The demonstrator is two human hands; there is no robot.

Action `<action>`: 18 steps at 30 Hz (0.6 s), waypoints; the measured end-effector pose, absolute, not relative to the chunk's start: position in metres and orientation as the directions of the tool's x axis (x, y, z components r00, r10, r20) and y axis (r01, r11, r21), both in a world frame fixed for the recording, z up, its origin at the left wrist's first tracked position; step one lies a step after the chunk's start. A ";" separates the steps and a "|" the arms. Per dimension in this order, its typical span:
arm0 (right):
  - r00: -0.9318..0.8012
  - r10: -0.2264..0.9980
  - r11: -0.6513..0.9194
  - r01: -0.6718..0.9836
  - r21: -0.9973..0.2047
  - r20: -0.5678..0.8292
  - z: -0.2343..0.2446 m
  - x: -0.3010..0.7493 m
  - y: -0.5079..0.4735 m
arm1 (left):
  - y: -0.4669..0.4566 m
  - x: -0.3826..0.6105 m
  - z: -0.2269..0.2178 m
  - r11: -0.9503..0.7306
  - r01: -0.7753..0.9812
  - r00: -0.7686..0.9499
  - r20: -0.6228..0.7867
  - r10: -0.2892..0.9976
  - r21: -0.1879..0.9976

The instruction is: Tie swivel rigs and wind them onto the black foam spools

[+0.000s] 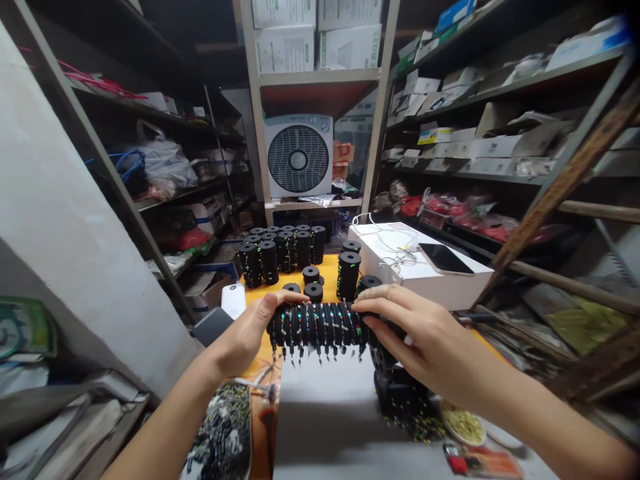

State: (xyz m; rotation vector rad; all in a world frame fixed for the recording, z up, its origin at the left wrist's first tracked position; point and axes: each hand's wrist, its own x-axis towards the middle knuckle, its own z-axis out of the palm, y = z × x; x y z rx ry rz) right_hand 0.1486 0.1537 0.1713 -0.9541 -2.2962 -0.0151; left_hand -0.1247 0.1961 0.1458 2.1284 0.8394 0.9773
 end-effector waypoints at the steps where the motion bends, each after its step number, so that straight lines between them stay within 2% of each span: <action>1: -0.533 0.617 0.740 0.642 -0.198 0.579 0.168 0.148 0.154 | 0.195 -0.124 0.146 -0.578 0.267 0.515 0.393 0.762 0.771; 5: -0.534 0.558 0.763 0.631 -0.139 0.636 0.158 0.145 0.158 | 0.192 -0.122 0.147 -0.568 0.237 0.493 0.406 0.769 0.788; 11: -0.535 0.517 0.794 0.591 -0.141 0.669 0.156 0.147 0.157 | 0.195 -0.122 0.143 -0.580 0.213 0.487 0.429 0.760 0.786; 13: -0.492 0.544 0.788 0.578 -0.212 0.680 0.162 0.151 0.154 | 0.196 -0.123 0.141 -0.592 0.219 0.491 0.437 0.754 0.776; 16: -0.306 0.628 0.712 0.596 -0.370 0.715 0.172 0.163 0.148 | 0.195 -0.126 0.142 -0.612 0.238 0.488 0.452 0.747 0.754; 18: -0.238 0.640 0.678 0.622 -0.392 0.730 0.175 0.170 0.143 | 0.193 -0.128 0.144 -0.631 0.284 0.491 0.457 0.742 0.722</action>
